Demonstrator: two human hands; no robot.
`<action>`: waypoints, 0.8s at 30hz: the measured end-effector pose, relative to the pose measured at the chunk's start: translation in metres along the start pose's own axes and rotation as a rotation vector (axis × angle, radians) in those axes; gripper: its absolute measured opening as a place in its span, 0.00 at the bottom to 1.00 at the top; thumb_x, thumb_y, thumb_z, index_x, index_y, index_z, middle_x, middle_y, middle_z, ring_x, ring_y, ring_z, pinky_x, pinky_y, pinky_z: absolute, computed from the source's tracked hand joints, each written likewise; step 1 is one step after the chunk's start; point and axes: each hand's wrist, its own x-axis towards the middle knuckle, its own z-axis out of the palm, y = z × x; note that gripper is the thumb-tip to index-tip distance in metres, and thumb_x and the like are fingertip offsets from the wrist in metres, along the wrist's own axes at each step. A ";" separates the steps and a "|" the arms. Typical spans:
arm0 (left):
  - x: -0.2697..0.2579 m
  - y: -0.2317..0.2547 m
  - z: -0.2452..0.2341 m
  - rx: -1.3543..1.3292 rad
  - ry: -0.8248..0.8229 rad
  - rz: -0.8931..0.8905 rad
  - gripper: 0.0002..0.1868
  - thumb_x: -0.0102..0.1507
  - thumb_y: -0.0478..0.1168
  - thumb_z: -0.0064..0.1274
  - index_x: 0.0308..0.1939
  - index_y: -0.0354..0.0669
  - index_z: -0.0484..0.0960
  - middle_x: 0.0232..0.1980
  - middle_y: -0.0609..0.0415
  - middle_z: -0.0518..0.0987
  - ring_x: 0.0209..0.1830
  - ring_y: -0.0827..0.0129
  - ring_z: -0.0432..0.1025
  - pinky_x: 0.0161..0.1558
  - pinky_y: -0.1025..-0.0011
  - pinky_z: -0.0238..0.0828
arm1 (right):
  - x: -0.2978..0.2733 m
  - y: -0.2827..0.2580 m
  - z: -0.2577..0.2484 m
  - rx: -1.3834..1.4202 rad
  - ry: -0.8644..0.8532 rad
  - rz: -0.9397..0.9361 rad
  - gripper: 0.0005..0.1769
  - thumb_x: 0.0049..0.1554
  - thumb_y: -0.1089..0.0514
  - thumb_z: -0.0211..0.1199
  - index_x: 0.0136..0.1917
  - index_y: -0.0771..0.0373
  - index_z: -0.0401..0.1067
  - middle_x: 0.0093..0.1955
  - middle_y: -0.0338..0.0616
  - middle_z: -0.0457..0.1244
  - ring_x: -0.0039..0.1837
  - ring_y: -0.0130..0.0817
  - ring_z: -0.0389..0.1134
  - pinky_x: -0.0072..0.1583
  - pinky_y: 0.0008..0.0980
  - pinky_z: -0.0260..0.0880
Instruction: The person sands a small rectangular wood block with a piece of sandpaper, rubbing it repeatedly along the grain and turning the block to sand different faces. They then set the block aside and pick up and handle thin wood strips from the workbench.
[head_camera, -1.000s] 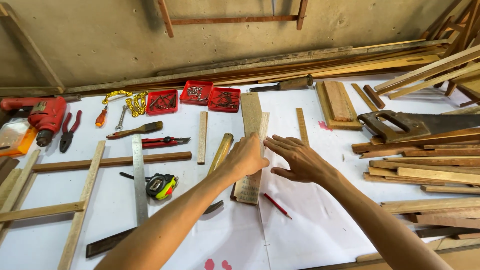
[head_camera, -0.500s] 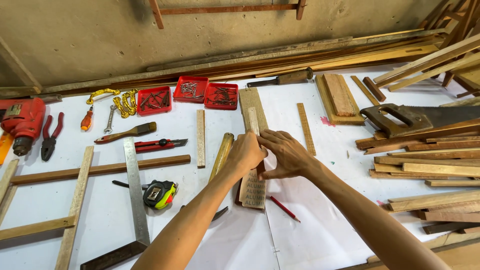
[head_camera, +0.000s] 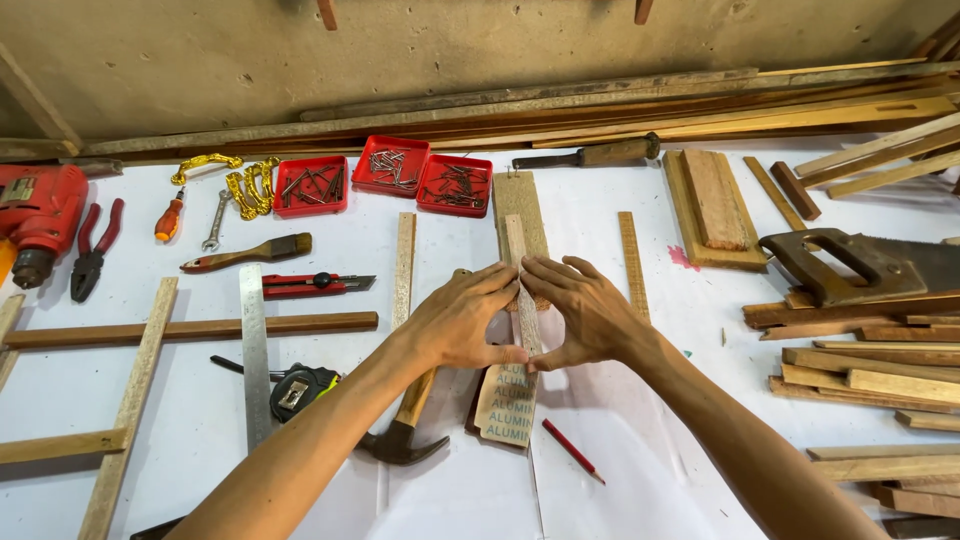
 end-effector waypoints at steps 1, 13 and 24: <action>0.004 -0.001 -0.002 0.001 -0.003 -0.004 0.57 0.50 0.76 0.58 0.67 0.32 0.70 0.76 0.37 0.62 0.78 0.49 0.54 0.71 0.54 0.54 | 0.003 0.003 0.002 0.004 0.000 -0.002 0.75 0.29 0.16 0.69 0.75 0.68 0.59 0.78 0.52 0.53 0.78 0.43 0.54 0.77 0.51 0.48; 0.050 -0.049 0.003 0.004 -0.057 -0.078 0.69 0.35 0.78 0.66 0.68 0.36 0.69 0.77 0.44 0.62 0.74 0.54 0.60 0.72 0.57 0.55 | 0.042 0.047 0.007 0.015 0.031 0.006 0.70 0.29 0.23 0.72 0.74 0.66 0.60 0.79 0.51 0.53 0.79 0.49 0.52 0.76 0.54 0.50; 0.067 -0.063 -0.001 -0.138 -0.110 -0.172 0.61 0.31 0.74 0.68 0.63 0.50 0.75 0.80 0.51 0.60 0.62 0.53 0.74 0.62 0.55 0.73 | 0.058 0.073 0.023 0.052 -0.002 0.056 0.74 0.29 0.17 0.71 0.75 0.66 0.60 0.80 0.50 0.52 0.72 0.51 0.62 0.73 0.61 0.58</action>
